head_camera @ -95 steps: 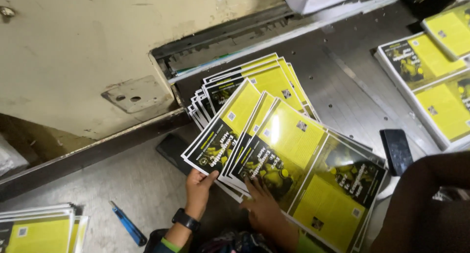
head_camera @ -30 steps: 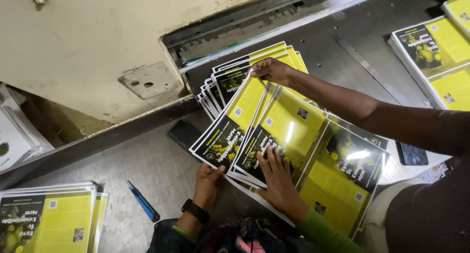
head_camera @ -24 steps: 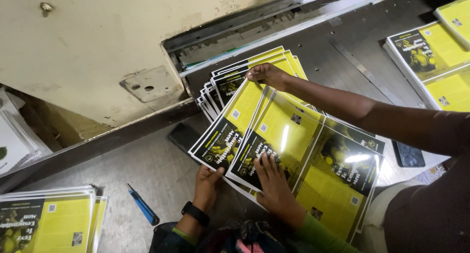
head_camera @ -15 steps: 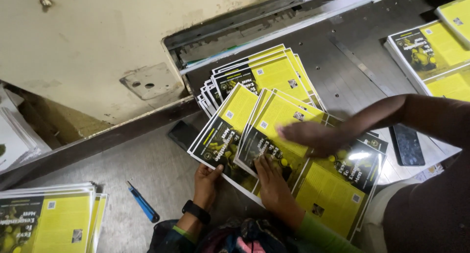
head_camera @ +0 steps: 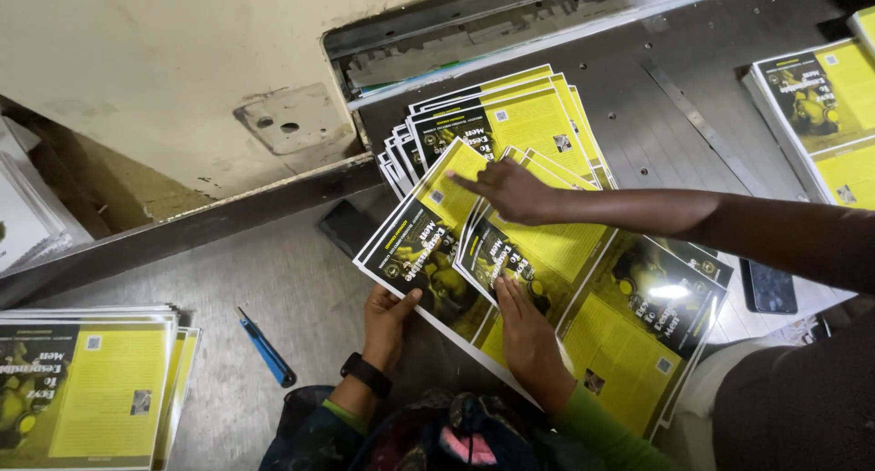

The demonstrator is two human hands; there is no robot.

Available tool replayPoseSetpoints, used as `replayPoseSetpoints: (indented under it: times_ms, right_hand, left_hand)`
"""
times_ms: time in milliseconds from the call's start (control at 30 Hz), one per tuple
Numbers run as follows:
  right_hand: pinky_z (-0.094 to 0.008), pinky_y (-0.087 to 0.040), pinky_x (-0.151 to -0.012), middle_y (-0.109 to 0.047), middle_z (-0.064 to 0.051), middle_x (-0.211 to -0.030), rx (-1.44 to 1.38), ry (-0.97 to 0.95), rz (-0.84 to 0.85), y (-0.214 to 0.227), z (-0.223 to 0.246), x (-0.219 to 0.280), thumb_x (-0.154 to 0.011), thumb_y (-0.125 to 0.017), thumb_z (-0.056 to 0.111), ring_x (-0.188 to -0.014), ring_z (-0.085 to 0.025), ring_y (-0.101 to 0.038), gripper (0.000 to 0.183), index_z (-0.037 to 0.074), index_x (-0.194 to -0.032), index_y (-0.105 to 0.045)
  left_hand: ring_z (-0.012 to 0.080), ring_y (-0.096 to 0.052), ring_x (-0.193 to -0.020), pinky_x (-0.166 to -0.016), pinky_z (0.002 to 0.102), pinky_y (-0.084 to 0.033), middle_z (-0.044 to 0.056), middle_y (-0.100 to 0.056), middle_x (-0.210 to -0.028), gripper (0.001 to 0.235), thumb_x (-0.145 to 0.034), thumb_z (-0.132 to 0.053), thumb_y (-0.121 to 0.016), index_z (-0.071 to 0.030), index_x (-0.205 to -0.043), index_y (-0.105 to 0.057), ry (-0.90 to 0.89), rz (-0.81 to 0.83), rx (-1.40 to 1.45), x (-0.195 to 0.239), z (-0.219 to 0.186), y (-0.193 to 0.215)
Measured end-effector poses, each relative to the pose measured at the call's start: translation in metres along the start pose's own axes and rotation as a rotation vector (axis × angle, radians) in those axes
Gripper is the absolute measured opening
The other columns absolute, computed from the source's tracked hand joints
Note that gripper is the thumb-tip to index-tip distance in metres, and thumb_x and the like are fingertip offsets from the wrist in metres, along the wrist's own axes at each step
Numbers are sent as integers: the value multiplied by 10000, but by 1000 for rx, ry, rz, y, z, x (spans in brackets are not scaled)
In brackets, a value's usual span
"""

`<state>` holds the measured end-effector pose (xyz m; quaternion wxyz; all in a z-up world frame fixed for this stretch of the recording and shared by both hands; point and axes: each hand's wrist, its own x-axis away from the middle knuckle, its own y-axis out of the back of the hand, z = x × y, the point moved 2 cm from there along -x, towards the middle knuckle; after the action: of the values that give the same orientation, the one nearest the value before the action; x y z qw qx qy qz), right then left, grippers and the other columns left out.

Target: Manually trimming the edges of printed book covers using a hand-held blade on a production table.

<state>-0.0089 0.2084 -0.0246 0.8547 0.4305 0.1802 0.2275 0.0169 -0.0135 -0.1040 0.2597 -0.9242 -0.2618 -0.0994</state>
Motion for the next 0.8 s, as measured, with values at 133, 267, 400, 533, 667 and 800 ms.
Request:
replayPoseSetpoints:
  times_ms: [133, 267, 400, 533, 667, 800]
  right_hand:
    - [-482, -314, -1123, -372, -283, -1460, 19, 14, 4, 2, 1, -1, -918, -296, -53, -1385, -425, -326, 520, -57, -1437, -316]
    - [-478, -316, -1124, -355, -289, -1468, 27, 27, 24, 3, 3, -1, -907, -309, -68, -1388, -419, -325, 545, -54, -1451, -288]
    - [-498, -342, -1104, -361, -304, -1458, 64, 38, 19, 2, 4, -2, -899, -337, -81, -1385, -445, -320, 549, -56, -1445, -297]
    - [-507, -277, -1129, -304, -270, -1500, -9, -42, 85, 4, 8, -3, -948, -288, -5, -1418, -426, -246, 520, -23, -1467, -262]
    - [-515, -286, -1121, -313, -287, -1488, 2, -38, 84, 4, 10, -4, -950, -307, -1, -1401, -436, -274, 518, -26, -1466, -264]
    - [-504, -243, -1143, -271, -265, -1515, -11, -54, 108, 3, 7, -4, -970, -292, 45, -1424, -419, -224, 518, -8, -1482, -235]
  left_hand:
    - [215, -652, -996, -865, 343, -548, 93, -699, -1084, 371, -745, 43, -744, -68, -1081, -632, 35, -8, -6, 5, -14, -8]
    - [227, -646, -1049, -907, 367, -547, 101, -687, -1143, 413, -735, 28, -753, -71, -1112, -617, 0, 18, -23, 5, -13, -8]
    - [213, -654, -1010, -873, 345, -558, 92, -698, -1101, 391, -733, 19, -767, -69, -1087, -625, -16, 9, -73, 2, -11, -5]
    - [214, -660, -996, -860, 348, -567, 93, -702, -1091, 382, -734, 15, -761, -71, -1081, -626, -6, 8, -57, 4, -14, -7]
    - [215, -666, -984, -855, 349, -562, 99, -712, -1074, 372, -728, 22, -769, -64, -1068, -643, -18, 23, -48, 3, -13, -6]
    - [205, -651, -1019, -894, 345, -550, 92, -698, -1122, 420, -745, 24, -756, -66, -1137, -631, -24, 35, -57, 4, -13, -6]
